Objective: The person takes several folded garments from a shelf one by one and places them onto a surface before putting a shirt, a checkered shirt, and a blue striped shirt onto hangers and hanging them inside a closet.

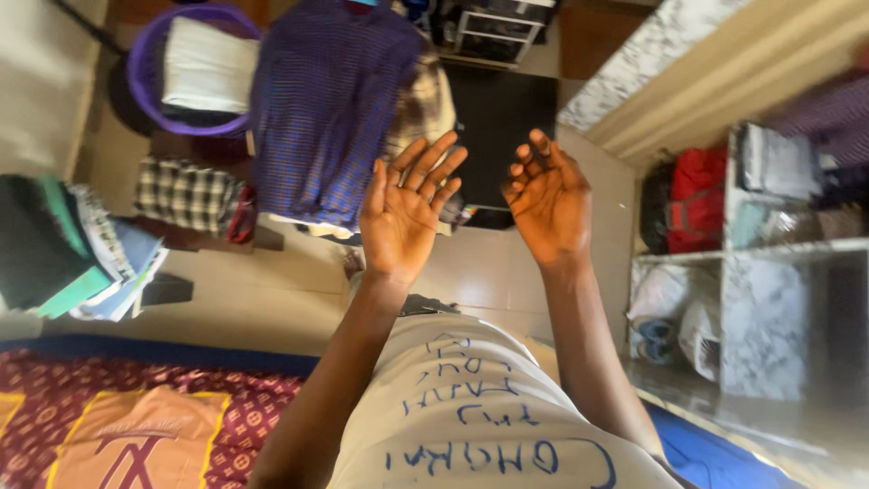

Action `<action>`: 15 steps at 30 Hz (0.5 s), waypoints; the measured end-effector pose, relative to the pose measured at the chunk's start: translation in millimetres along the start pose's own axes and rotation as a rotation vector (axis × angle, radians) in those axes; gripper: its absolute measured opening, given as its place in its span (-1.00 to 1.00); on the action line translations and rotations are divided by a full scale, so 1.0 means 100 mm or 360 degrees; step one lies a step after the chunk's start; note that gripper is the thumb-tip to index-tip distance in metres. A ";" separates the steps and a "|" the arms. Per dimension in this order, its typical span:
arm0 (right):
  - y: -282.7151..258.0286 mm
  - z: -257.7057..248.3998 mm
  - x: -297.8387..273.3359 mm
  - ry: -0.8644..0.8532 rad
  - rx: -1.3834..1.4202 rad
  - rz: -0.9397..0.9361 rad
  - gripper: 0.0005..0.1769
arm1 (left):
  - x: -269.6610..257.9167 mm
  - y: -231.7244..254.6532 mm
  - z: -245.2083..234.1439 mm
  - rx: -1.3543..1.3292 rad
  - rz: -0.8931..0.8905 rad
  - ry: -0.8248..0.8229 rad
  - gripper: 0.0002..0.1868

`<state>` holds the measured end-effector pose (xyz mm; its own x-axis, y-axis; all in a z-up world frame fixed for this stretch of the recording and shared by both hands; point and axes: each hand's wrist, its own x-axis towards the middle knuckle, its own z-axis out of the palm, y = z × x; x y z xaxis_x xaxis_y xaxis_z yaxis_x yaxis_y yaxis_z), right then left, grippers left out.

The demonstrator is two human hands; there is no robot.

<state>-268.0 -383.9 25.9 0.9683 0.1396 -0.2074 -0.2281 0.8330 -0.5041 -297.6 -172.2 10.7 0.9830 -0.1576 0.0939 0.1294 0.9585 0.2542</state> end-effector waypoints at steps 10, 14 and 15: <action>0.97 0.64 0.88 -0.0054 0.0055 0.0082 -0.74 | 0.11 1.38 -0.45 0.0001 0.0179 0.0117 -0.41; 1.28 0.82 1.16 -0.0036 0.0039 0.0063 -0.75 | 0.27 1.89 -0.62 0.0080 0.0198 0.0093 -0.41; 1.34 0.85 1.23 -0.0022 0.0023 0.0035 -0.75 | 0.30 2.01 -0.65 0.0111 0.0205 0.0097 -0.41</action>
<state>-170.8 -209.6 4.0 0.9643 0.1656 -0.2067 -0.2482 0.8371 -0.4875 -233.8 30.8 2.4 0.9972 -0.0175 0.0721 -0.0057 0.9507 0.3100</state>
